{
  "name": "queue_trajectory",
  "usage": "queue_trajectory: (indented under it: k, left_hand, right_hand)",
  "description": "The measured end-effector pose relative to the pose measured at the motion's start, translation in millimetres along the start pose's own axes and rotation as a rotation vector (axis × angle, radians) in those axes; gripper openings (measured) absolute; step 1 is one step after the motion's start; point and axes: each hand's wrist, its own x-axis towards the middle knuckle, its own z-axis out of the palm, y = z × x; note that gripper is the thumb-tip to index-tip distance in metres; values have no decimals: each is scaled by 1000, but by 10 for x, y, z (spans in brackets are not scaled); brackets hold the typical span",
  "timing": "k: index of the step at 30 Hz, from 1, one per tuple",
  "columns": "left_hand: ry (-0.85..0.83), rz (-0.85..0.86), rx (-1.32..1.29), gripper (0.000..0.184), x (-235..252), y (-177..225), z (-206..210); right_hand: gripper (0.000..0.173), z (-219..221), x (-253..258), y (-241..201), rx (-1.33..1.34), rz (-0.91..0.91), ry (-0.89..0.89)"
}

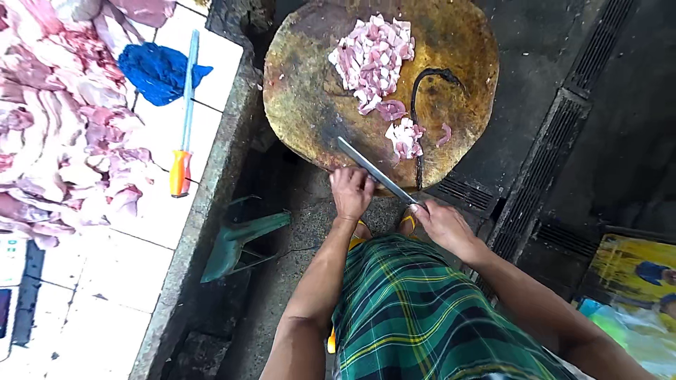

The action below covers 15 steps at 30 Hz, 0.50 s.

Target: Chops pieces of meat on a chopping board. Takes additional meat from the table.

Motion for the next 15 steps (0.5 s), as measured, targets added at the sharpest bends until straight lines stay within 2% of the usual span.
queue_trajectory:
  k: [2,5,6,8,11,13,15]
  left_hand:
    - [-4,-1,58,27,33,-104,127]
    - [11,-81,106,31,-9,16,62]
    - [-46,-132,135,40,-88,143,30]
    - [-273,-191,224,73,-147,522,57]
    - [-304,-183,278,120,50,1028,504]
    - [-306,-181,301,133,362,1257,796]
    - [-285,-191,298,131,792,1358,921]
  right_hand:
    - [67,-139,-59,-18,-39,64,23]
    - [66,-367,-81,208,96,141,116]
    - [67,-412,-92,334,185,155,147]
    - [70,-441,-96,598,366,176,221]
    - [70,-416,-22,872,502,231,312]
    - [72,-356,45,1039,545,287,332]
    - [71,-328,127,1185,569,327,318]
